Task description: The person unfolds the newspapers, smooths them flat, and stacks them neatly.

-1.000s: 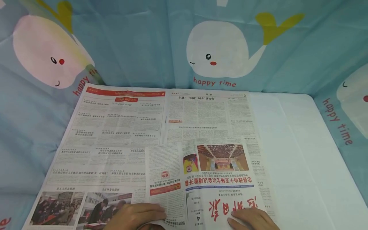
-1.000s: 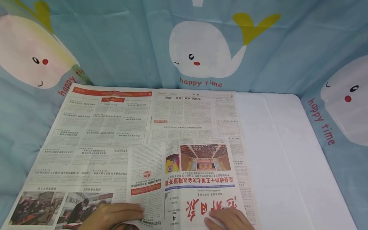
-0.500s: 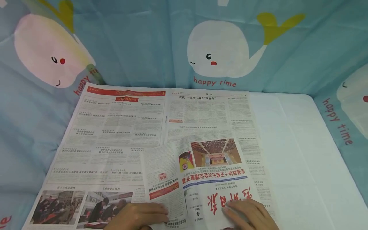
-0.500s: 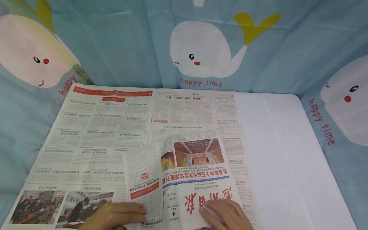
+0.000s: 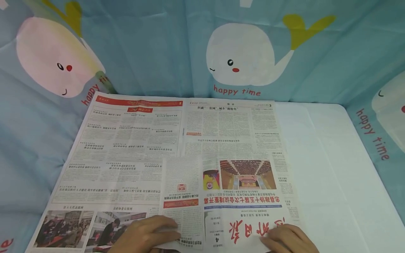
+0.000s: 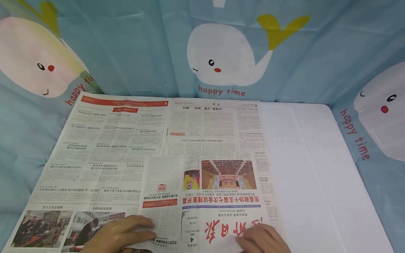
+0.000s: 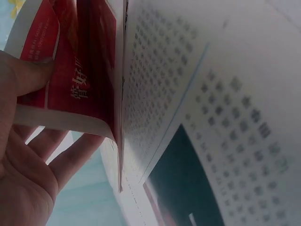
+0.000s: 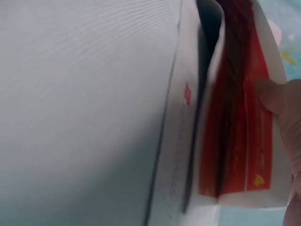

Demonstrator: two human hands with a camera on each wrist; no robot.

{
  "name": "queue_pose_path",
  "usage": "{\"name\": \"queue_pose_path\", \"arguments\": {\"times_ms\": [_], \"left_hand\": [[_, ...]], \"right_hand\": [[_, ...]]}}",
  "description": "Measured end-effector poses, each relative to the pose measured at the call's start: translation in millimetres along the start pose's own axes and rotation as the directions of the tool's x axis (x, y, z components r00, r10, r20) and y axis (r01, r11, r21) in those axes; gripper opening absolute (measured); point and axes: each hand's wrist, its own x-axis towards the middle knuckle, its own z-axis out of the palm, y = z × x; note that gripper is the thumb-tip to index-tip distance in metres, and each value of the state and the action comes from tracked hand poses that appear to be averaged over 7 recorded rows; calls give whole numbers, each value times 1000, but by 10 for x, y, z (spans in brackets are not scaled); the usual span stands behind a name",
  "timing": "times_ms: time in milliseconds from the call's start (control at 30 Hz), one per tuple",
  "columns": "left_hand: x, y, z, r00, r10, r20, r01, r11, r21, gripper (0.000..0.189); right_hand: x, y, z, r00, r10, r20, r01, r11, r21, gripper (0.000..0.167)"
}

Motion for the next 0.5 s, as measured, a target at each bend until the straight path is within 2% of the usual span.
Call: {"name": "queue_pose_path", "arguments": {"times_ms": [67, 133, 200, 267, 333, 433, 467, 500], "left_hand": [[14, 18, -25, 1000, -28, -5, 28, 1000, -12, 31], [19, 20, -31, 1000, -24, -18, 24, 999, -35, 26], [18, 17, -40, 999, -30, -18, 28, 996, -88, 27], [11, 20, -49, 999, -51, -1, 51, 986, -158, 40], [3, 20, -59, 997, -72, 21, 75, 969, -234, 52], [0, 1, -94, 997, -57, 49, 70, 945, -320, 52], [-2, -7, -113, 998, -45, 53, 60, 938, -342, 52], [-4, -14, -132, 998, -34, 55, 52, 935, -351, 50]], "right_hand": [[-61, -11, -39, 999, 38, 16, -38, 999, -29, 36], [-128, -25, -88, 996, 83, 42, -81, 995, -52, 44], [-173, -3, -135, 992, 99, 72, -96, 994, -55, 40], [-204, 44, -189, 992, 86, 94, -84, 996, -24, 34], [-216, 71, -243, 992, 64, 106, -65, 998, 7, 36], [-214, 113, -323, 996, -23, 84, 18, 998, 58, 42], [-194, 131, -366, 992, -46, 121, 40, 998, 50, 41], [-187, 116, -402, 992, -51, 116, 46, 998, 44, 46]]}}
